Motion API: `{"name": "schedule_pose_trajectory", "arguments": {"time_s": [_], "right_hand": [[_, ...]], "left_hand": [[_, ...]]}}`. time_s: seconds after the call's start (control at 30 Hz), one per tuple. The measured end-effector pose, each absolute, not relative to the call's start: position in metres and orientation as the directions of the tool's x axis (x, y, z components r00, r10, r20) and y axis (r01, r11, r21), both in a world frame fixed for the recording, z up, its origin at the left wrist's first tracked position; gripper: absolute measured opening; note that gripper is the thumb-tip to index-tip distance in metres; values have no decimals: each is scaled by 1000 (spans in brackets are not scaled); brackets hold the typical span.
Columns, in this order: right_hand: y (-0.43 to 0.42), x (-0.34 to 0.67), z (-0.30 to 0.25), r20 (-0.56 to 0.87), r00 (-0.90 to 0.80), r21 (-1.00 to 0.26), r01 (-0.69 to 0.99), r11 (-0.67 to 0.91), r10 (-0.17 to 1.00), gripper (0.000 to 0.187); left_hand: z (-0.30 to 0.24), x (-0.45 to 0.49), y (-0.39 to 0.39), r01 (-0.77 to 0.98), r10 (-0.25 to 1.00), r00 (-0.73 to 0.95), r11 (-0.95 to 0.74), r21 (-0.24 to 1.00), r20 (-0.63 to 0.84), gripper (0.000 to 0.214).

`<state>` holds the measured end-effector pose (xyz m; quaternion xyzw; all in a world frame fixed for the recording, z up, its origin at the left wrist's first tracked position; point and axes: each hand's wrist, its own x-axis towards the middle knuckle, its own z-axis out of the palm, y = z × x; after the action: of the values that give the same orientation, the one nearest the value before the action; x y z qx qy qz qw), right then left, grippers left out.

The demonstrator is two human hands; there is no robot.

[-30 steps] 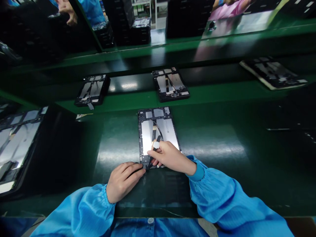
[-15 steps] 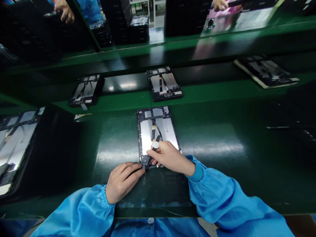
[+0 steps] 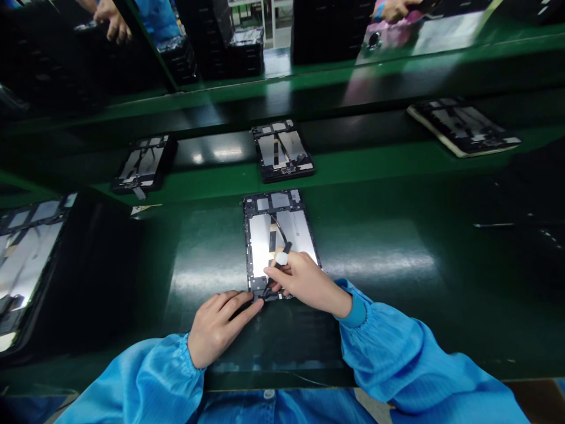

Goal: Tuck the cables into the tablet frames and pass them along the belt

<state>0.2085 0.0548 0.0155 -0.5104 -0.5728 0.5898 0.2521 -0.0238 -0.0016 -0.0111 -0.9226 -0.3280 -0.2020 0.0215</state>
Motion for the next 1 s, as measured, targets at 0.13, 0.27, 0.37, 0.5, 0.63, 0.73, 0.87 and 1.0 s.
{"name": "schedule_pose_trajectory", "arguments": {"time_s": [0.13,0.27,0.37,0.5,0.63,0.73,0.87,1.0], "right_hand": [[43,227,16,-174,-285,-912,409,-45,943,23],[34,232,14,-115,-314,-867,495,59,943,23],[34,230,10,-117,-301,-895,446,31,946,22],[35,231,4,-132,-290,-938,345,-25,948,22],[34,232,5,-98,-282,-913,408,26,954,23],[33,230,9,-78,-289,-879,471,71,954,21],[32,230,9,-82,-263,-907,419,37,961,22],[32,230,7,-121,-255,-935,353,-24,959,21]], "left_hand": [[-11,-22,-3,625,608,697,-775,92,380,30],[-15,-24,-3,628,615,691,-771,107,381,30],[-19,-25,-3,624,615,686,-772,121,388,32],[-22,-26,-3,620,611,679,-774,126,407,31],[-21,-25,-4,626,615,678,-770,123,403,31],[-21,-25,-4,630,623,678,-766,128,391,31],[-21,-24,-3,621,617,676,-771,141,402,31],[-19,-21,-2,626,617,676,-769,127,402,29]]}}
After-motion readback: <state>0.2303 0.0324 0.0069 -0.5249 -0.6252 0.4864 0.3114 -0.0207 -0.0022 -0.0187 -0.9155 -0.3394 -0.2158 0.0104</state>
